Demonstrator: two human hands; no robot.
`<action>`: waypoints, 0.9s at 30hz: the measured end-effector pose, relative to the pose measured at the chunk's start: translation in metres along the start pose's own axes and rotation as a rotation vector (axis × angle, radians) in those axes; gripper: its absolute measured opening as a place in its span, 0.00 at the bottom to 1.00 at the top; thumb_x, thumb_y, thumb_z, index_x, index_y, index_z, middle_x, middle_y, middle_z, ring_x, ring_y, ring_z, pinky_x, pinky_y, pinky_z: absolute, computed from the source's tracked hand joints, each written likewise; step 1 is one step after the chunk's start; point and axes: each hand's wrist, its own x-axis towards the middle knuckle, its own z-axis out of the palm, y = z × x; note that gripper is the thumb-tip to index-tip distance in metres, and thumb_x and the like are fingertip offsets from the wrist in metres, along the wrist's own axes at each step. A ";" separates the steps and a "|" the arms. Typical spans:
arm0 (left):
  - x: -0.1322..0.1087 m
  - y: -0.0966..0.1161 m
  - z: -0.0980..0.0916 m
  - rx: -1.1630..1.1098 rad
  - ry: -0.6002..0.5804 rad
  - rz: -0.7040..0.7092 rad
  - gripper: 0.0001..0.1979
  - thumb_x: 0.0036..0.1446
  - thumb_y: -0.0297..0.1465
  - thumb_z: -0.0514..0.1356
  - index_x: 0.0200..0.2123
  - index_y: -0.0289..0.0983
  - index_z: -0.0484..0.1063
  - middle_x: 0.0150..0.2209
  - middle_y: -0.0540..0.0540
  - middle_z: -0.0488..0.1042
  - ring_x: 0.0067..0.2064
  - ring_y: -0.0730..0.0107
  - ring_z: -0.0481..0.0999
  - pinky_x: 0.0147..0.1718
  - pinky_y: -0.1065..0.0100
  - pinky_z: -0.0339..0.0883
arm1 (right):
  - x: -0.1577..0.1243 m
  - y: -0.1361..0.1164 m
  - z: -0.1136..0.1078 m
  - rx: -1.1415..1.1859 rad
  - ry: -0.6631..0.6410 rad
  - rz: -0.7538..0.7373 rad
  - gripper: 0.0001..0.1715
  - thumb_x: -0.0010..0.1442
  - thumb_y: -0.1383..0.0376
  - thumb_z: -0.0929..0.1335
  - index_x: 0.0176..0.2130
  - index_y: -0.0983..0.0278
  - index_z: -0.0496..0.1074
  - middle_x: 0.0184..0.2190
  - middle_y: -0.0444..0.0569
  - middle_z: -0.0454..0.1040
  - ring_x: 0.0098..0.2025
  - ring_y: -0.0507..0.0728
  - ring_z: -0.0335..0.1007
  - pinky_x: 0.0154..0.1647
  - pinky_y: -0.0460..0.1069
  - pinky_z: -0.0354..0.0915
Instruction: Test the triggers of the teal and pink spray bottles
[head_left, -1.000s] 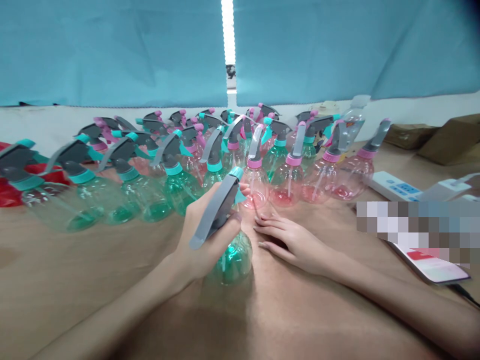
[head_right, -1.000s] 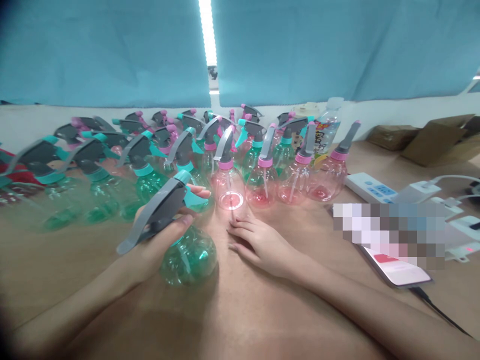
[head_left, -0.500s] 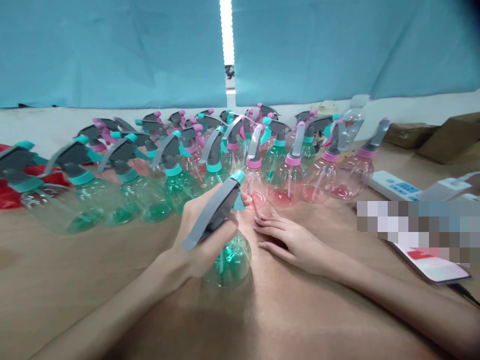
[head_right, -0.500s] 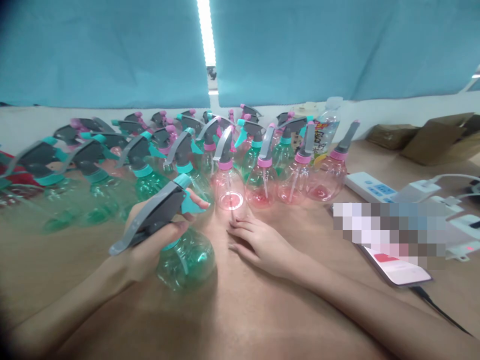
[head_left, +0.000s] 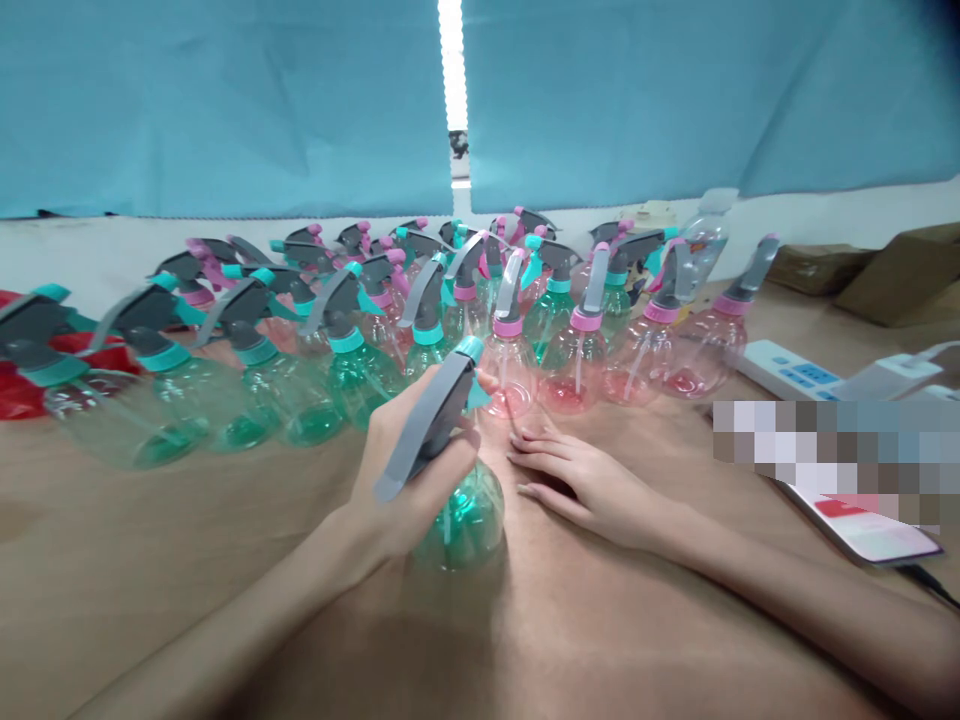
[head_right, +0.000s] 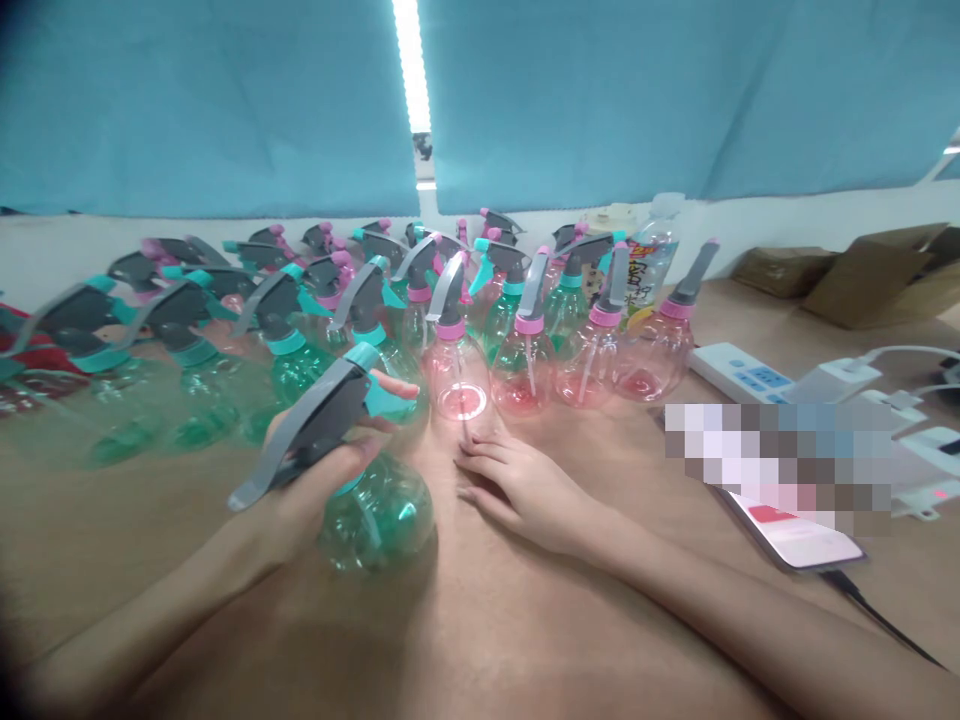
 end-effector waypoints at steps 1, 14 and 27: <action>0.000 0.001 0.001 -0.021 0.022 -0.021 0.12 0.52 0.28 0.55 0.41 0.41 0.68 0.27 0.53 0.66 0.25 0.71 0.64 0.25 0.68 0.58 | 0.000 0.000 0.000 0.002 0.005 0.000 0.19 0.69 0.60 0.62 0.55 0.64 0.71 0.55 0.56 0.74 0.60 0.62 0.66 0.62 0.62 0.62; 0.001 0.002 0.004 -0.097 0.027 -0.027 0.14 0.53 0.25 0.56 0.45 0.39 0.67 0.33 0.51 0.68 0.29 0.72 0.64 0.29 0.68 0.61 | -0.001 0.001 0.001 -0.002 0.006 0.006 0.20 0.69 0.59 0.63 0.54 0.66 0.72 0.55 0.56 0.74 0.61 0.62 0.65 0.62 0.61 0.62; 0.001 0.004 0.004 -0.099 0.022 -0.078 0.15 0.52 0.27 0.56 0.45 0.40 0.67 0.30 0.52 0.66 0.26 0.73 0.59 0.27 0.68 0.58 | -0.001 0.001 0.002 0.000 0.014 -0.002 0.19 0.68 0.60 0.63 0.55 0.62 0.72 0.55 0.55 0.74 0.60 0.63 0.66 0.61 0.62 0.64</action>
